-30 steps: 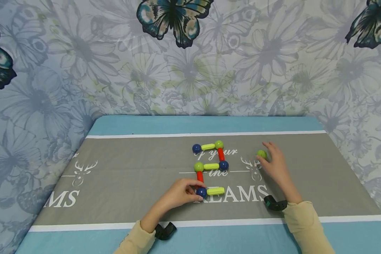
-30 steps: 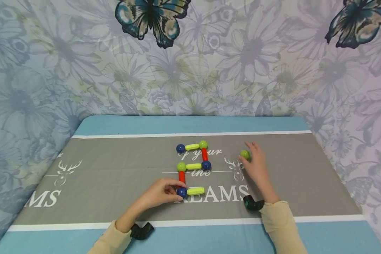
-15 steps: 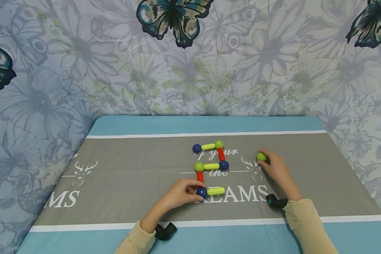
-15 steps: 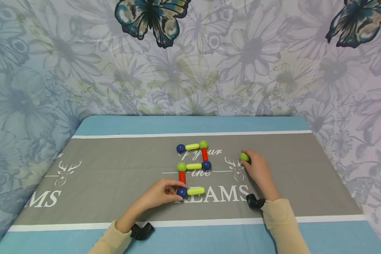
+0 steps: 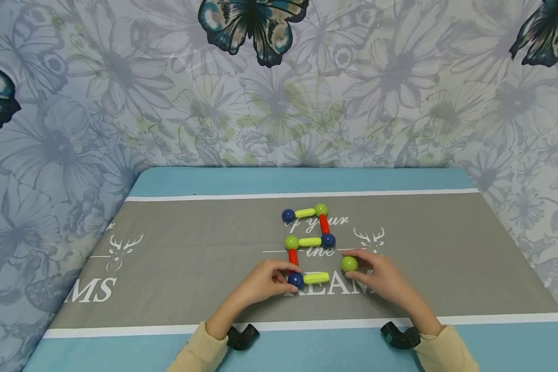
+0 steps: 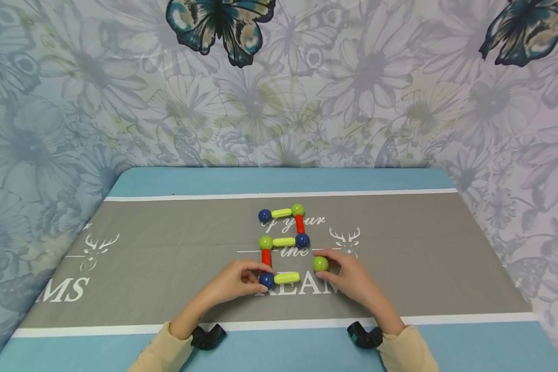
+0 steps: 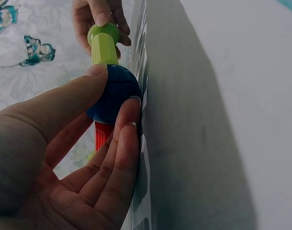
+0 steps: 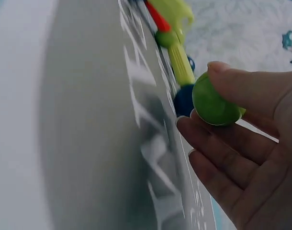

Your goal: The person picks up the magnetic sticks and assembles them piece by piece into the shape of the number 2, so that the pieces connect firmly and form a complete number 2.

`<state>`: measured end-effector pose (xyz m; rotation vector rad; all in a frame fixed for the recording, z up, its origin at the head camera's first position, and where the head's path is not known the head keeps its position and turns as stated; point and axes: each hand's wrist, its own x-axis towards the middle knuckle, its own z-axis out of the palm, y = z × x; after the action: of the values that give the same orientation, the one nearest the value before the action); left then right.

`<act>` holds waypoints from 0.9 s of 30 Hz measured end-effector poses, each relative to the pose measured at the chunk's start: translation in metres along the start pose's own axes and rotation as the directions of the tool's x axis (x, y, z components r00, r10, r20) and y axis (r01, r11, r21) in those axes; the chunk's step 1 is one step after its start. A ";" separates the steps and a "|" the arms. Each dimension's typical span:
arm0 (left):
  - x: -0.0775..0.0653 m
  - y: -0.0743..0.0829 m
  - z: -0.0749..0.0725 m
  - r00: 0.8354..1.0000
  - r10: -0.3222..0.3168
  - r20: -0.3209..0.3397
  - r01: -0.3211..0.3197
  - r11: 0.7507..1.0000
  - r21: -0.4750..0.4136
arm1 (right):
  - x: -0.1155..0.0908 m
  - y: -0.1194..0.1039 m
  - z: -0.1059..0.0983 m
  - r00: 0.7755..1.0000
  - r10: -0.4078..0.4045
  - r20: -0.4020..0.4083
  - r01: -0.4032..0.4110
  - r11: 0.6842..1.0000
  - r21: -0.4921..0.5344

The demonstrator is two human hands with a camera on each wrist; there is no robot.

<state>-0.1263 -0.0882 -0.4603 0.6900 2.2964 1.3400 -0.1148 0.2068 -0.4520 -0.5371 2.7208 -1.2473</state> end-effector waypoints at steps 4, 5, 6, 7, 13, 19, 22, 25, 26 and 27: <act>0.000 0.000 0.000 1.000 -0.003 0.000 0.003 1.000 -0.005 | -0.005 -0.009 0.009 0.999 -0.018 0.032 0.016 0.998 0.062; 0.000 0.000 0.000 1.000 -0.004 0.000 0.004 1.000 -0.009 | -0.005 -0.010 0.011 0.999 -0.030 0.040 0.026 0.996 0.083; 0.000 -0.001 0.000 1.000 -0.005 -0.001 0.005 1.000 -0.010 | -0.004 -0.010 0.013 0.998 -0.038 0.049 0.033 0.994 0.106; 0.000 -0.001 0.000 1.000 -0.004 -0.001 0.004 1.000 -0.013 | -0.004 -0.011 0.015 0.997 -0.044 0.061 0.037 0.992 0.124; 0.000 -0.001 0.000 1.000 0.006 -0.001 -0.006 1.000 -0.025 | -0.002 -0.009 0.024 0.996 -0.044 0.079 0.029 0.984 0.175; -0.001 0.000 0.000 1.000 0.006 -0.004 -0.006 1.000 -0.024 | -0.002 -0.009 0.025 0.997 -0.035 0.075 0.023 0.986 0.167; -0.001 0.000 -0.001 1.000 0.005 -0.003 -0.005 1.000 -0.023 | -0.002 -0.007 0.026 0.996 -0.034 0.078 0.022 0.988 0.156; -0.001 0.001 -0.001 1.000 0.003 -0.002 -0.003 1.000 -0.023 | -0.002 -0.006 0.026 0.996 -0.039 0.078 0.028 0.989 0.145; -0.001 0.000 -0.001 1.000 0.003 -0.003 -0.003 1.000 -0.021 | -0.002 -0.006 0.026 0.996 -0.040 0.077 0.029 0.990 0.139; -0.001 0.000 -0.001 1.000 0.002 -0.003 -0.002 1.000 -0.022 | -0.002 -0.006 0.026 0.996 -0.042 0.077 0.031 0.990 0.135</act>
<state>-0.1257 -0.0891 -0.4597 0.6837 2.2806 1.3654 -0.1048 0.1856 -0.4650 -0.6102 2.5512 -1.3746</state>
